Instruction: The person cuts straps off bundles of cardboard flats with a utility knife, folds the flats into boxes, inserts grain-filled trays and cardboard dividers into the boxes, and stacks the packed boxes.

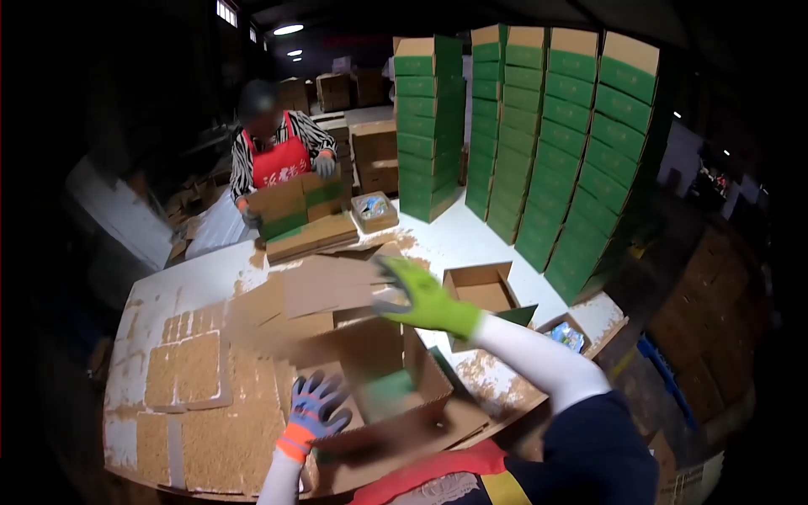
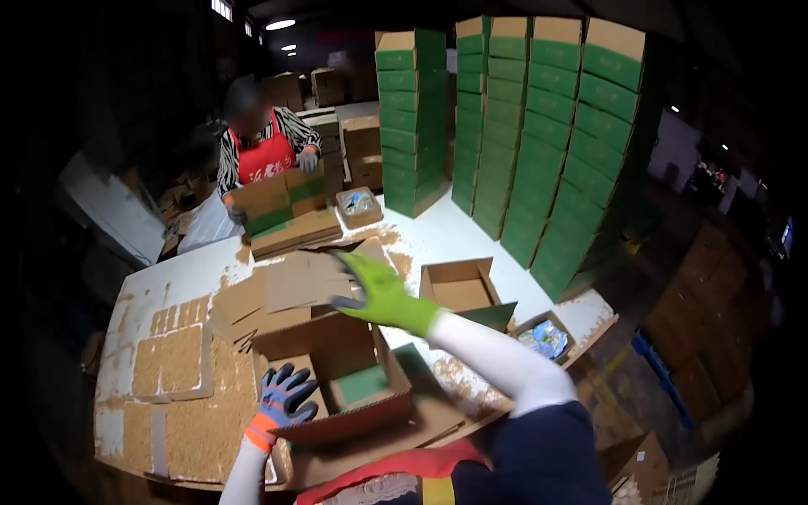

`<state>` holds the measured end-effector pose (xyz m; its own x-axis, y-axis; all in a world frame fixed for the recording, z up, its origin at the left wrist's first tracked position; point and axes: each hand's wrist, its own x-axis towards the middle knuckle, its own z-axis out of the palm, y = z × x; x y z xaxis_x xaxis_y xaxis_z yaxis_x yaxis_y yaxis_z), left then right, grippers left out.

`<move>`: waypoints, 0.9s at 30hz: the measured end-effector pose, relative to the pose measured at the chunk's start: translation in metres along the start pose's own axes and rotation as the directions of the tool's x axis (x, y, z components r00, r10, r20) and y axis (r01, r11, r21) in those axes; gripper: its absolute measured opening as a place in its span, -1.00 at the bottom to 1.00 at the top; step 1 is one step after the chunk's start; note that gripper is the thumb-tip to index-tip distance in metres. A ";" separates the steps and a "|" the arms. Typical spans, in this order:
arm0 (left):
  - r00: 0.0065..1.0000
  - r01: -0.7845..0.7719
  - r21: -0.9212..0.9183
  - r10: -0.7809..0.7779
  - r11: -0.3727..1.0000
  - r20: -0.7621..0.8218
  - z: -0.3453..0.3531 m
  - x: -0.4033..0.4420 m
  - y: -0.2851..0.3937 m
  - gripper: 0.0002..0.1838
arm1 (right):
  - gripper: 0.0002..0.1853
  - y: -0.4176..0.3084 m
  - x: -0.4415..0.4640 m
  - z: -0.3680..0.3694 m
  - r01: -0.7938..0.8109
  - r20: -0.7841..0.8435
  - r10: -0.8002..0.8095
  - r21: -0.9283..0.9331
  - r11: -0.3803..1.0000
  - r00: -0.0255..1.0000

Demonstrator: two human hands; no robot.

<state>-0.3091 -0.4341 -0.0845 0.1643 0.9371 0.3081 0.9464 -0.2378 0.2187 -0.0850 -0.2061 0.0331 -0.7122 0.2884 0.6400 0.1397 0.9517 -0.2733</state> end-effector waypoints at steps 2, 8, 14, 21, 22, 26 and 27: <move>0.993 0.084 -0.060 -0.088 0.995 -0.073 0.008 -0.008 -0.001 -0.50 | -0.11 -0.012 -0.048 -0.042 -0.089 0.350 0.144 -0.170 0.981 0.926; 0.997 -0.022 -0.135 0.012 0.991 -0.072 0.022 0.012 -0.009 -0.66 | -0.32 -0.049 -0.066 0.022 -0.215 0.685 0.140 0.025 0.976 0.715; 0.972 0.149 0.016 -0.143 0.989 -0.185 0.008 0.043 0.010 -0.49 | -0.11 -0.016 -0.045 0.067 0.066 0.547 -0.071 0.029 0.997 0.834; 0.727 0.361 0.067 -0.236 0.930 -0.645 0.002 0.031 0.036 -0.17 | -0.11 0.051 -0.036 0.134 -0.271 0.262 0.357 -0.312 0.910 0.897; 0.637 0.508 -0.084 -0.440 0.857 -0.633 0.007 0.031 0.040 -0.02 | -0.02 0.016 -0.052 0.116 -0.192 0.491 0.320 -0.293 0.937 0.810; 0.339 0.886 -0.357 -0.939 0.296 0.062 0.038 0.014 0.012 0.08 | -0.01 0.020 -0.070 0.087 -0.439 0.077 0.449 -0.121 0.890 0.890; 0.328 0.924 -0.258 -0.933 0.284 0.148 0.011 0.031 0.020 0.05 | -0.02 0.046 -0.076 0.078 -0.608 0.188 0.631 -0.168 0.776 0.753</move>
<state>-0.2822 -0.4065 -0.0807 -0.7881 0.5668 -0.2401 0.3484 0.7323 0.5851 -0.0780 -0.1928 -0.0840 -0.5773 0.7977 0.1745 0.6573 0.5808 -0.4802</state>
